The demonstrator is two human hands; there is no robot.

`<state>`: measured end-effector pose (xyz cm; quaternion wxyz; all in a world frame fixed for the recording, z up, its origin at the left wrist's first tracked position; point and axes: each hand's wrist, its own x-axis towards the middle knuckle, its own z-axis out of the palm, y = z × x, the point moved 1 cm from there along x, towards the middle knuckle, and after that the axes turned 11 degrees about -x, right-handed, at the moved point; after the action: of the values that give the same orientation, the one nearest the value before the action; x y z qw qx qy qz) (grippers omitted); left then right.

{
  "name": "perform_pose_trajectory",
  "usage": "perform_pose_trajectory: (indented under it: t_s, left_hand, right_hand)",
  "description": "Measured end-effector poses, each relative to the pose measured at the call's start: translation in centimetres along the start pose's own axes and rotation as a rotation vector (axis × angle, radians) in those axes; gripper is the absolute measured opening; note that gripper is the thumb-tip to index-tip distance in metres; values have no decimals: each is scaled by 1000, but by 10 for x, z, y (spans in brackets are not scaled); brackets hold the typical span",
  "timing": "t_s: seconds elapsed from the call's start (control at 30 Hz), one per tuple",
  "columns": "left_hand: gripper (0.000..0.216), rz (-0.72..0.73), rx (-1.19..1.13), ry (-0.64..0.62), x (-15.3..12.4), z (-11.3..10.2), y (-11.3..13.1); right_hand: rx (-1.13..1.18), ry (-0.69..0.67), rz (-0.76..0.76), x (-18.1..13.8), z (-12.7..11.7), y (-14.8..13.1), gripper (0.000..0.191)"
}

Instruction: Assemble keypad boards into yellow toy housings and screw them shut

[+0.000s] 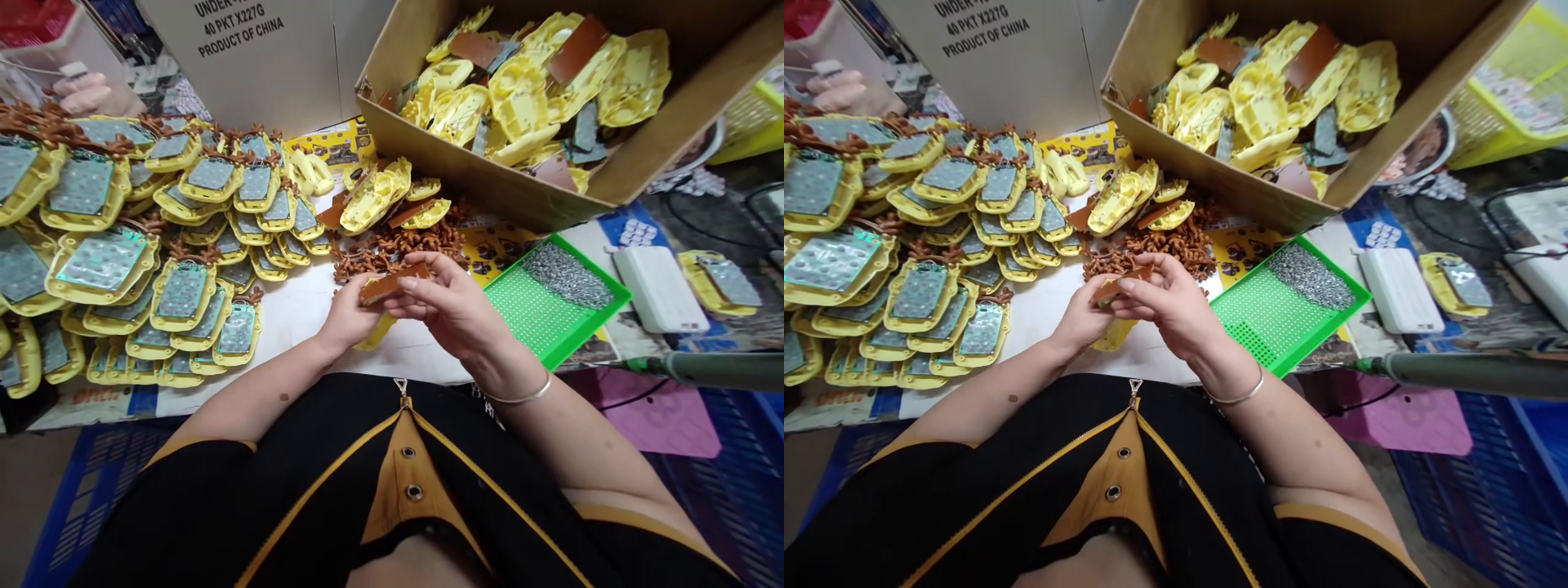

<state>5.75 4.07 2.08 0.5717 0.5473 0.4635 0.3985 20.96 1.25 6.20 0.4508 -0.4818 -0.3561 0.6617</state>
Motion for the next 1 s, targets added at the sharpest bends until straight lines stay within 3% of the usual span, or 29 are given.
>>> perform_pose_trajectory:
  t_s: [0.13, 0.27, 0.37, 0.47, 0.63, 0.73, 0.83, 0.9, 1.0]
  left_hand:
    - [27, -109, -33, 42, -1, 0, -5]
    - [35, -189, -142, 57, -1, -1, -9]
    - [32, -221, -215, 74, -1, -1, -7]
    - [29, -254, -275, 75, -2, -2, -4]
    - [39, -345, -436, 48, -6, -1, -2]
    - [43, -355, -468, 59, -8, -1, -3]
    - [44, -357, -493, 44, -8, -2, -3]
    - [43, -385, -536, -16, -8, -2, -2]
    - [42, -444, -623, -108, -7, -4, -1]
  right_hand:
    - [-347, 32, -352, -8, -15, 3, 45]
    - [-968, 81, -941, -17, -29, 8, 15]
    - [-1203, 270, -1200, -19, -33, 12, 5]
    - [-1225, 460, -1158, -16, -32, 11, 7]
    - [-1162, 577, -1049, -8, -27, 8, 19]
    - [-960, 525, -794, 1, -26, 11, 15]
    - [-754, 409, -554, 9, -24, 14, 27]
    - [-701, 356, -483, 13, -23, 12, 20]
    - [-732, 349, -515, 15, -23, 8, 13]
